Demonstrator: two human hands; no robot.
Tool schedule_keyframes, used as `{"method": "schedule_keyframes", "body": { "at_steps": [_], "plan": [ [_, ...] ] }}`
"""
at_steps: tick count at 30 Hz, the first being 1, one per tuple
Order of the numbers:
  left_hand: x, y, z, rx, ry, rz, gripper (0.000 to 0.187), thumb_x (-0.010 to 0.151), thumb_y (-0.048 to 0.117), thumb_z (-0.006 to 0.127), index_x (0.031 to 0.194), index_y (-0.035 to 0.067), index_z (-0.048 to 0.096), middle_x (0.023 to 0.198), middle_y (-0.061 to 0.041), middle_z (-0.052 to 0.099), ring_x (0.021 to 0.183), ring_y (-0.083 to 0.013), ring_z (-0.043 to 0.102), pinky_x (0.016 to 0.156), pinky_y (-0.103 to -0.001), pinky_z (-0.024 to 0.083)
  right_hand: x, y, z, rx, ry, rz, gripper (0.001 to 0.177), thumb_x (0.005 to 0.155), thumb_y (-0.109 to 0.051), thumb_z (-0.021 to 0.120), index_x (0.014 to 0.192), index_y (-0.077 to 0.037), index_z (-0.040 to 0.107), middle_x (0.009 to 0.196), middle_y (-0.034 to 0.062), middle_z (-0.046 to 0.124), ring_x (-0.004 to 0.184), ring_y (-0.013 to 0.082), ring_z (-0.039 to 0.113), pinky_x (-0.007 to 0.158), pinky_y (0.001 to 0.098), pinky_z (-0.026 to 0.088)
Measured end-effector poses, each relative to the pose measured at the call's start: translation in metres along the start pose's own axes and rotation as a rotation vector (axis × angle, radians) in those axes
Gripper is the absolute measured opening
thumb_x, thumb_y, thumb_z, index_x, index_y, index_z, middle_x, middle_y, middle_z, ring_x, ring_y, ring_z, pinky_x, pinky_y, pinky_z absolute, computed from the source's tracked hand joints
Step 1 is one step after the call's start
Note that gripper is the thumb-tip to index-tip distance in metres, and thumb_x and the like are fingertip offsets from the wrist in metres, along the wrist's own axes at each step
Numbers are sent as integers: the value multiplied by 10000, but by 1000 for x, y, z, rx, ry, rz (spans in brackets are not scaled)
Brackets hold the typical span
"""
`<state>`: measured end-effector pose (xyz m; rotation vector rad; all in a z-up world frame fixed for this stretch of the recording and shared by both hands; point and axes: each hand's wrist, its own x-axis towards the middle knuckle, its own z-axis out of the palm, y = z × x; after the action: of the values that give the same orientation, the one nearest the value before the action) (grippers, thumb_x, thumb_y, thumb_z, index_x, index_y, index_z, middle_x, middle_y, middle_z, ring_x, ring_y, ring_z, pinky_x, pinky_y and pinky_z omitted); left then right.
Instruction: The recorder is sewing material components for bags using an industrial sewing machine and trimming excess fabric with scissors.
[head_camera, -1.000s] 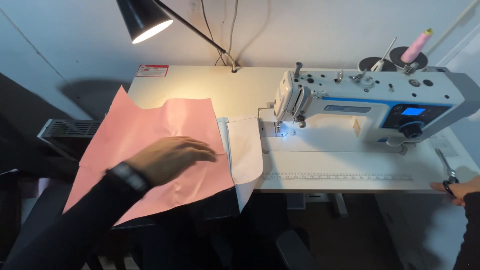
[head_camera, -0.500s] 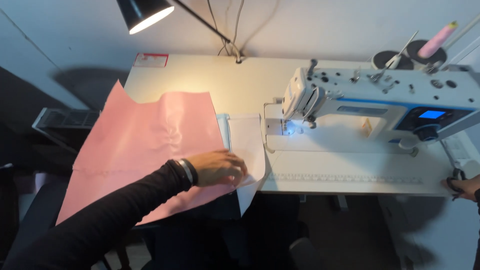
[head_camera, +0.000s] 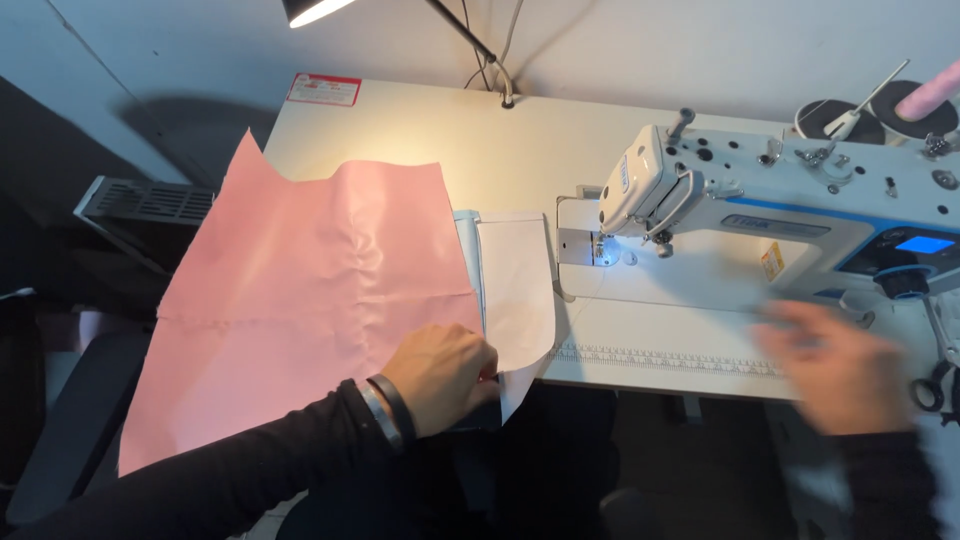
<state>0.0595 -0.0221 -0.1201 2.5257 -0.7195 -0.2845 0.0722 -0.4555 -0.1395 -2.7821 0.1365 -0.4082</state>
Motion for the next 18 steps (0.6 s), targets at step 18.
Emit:
{"method": "schedule_keyframes", "body": {
  "at_steps": [18],
  "plan": [
    [-65, 5, -30, -549, 292, -318, 127, 851, 165, 760, 929, 73, 800, 764, -41, 806, 654, -129, 771, 630, -273, 636, 6, 260, 92, -112, 196, -45, 406, 1021, -346, 735, 1260, -30, 648, 1053, 141, 718, 925, 265, 714, 844, 401, 597]
  ]
}}
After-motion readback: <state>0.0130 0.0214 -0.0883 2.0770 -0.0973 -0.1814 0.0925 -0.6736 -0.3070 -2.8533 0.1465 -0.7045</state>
